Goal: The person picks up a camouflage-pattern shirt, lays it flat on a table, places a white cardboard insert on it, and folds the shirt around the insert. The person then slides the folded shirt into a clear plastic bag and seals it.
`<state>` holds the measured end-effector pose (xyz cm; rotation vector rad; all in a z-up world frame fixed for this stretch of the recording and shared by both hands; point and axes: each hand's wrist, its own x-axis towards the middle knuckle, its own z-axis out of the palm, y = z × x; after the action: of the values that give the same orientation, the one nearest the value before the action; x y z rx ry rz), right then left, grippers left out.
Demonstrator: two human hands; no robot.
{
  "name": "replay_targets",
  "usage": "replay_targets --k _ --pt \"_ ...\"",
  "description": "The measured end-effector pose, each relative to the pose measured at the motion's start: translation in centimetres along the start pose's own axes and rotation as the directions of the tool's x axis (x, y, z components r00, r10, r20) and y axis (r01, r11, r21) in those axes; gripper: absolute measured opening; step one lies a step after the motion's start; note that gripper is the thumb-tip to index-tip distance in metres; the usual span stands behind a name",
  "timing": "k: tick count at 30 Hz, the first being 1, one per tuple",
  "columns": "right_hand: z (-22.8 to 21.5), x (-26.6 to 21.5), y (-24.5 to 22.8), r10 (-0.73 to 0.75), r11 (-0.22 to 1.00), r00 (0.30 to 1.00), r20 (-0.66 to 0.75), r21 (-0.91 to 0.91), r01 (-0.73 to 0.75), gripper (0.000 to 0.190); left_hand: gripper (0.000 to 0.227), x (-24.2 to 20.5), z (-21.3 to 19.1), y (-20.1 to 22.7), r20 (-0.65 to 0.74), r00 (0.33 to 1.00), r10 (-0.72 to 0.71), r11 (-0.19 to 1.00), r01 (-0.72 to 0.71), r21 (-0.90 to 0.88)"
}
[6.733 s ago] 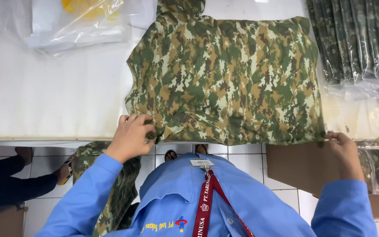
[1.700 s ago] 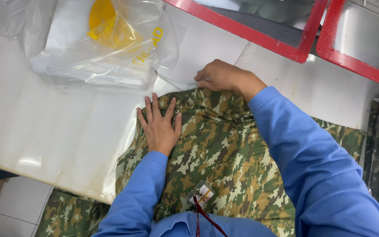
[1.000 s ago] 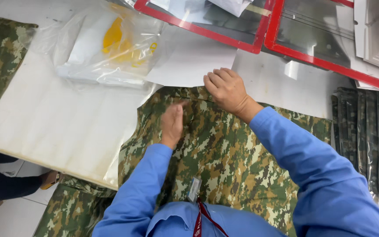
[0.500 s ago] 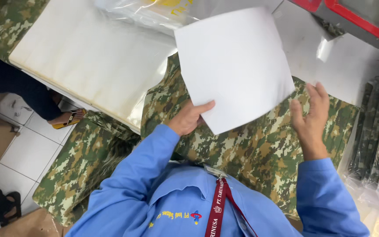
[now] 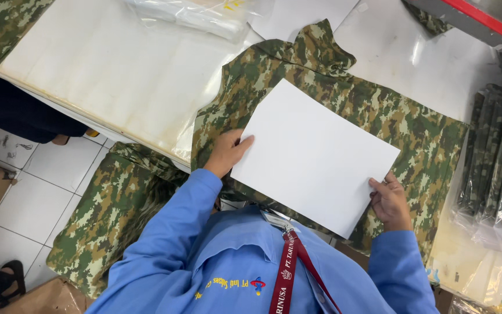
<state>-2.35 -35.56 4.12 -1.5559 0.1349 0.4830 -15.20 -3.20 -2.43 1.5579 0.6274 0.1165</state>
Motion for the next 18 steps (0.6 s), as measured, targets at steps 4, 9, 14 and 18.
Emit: replay_targets --k 4,9,14,18 --pt "-2.6 1.8 4.3 0.008 0.997 0.995 -0.096 -0.081 -0.016 0.023 0.034 -2.2 -2.0 -0.3 -0.167 0.982 0.09 0.974 -0.052 0.22" --pt "-3.1 1.4 3.6 0.004 1.0 0.993 -0.118 -0.009 -0.006 0.027 0.023 -5.2 -3.1 -0.6 -0.338 0.927 0.163 0.975 -0.204 -0.091" --pt "1.8 2.6 1.8 -0.002 1.0 0.998 -0.07 -0.007 0.002 0.03 0.018 -6.5 -6.1 -0.3 -0.525 0.834 0.171 0.982 -0.188 0.021" --pt "4.5 6.4 4.3 0.016 1.0 1.0 -0.004 0.002 -0.016 0.03 0.026 -6.3 -7.2 -2.4 -0.555 0.821 0.135 0.973 -0.215 -0.081"
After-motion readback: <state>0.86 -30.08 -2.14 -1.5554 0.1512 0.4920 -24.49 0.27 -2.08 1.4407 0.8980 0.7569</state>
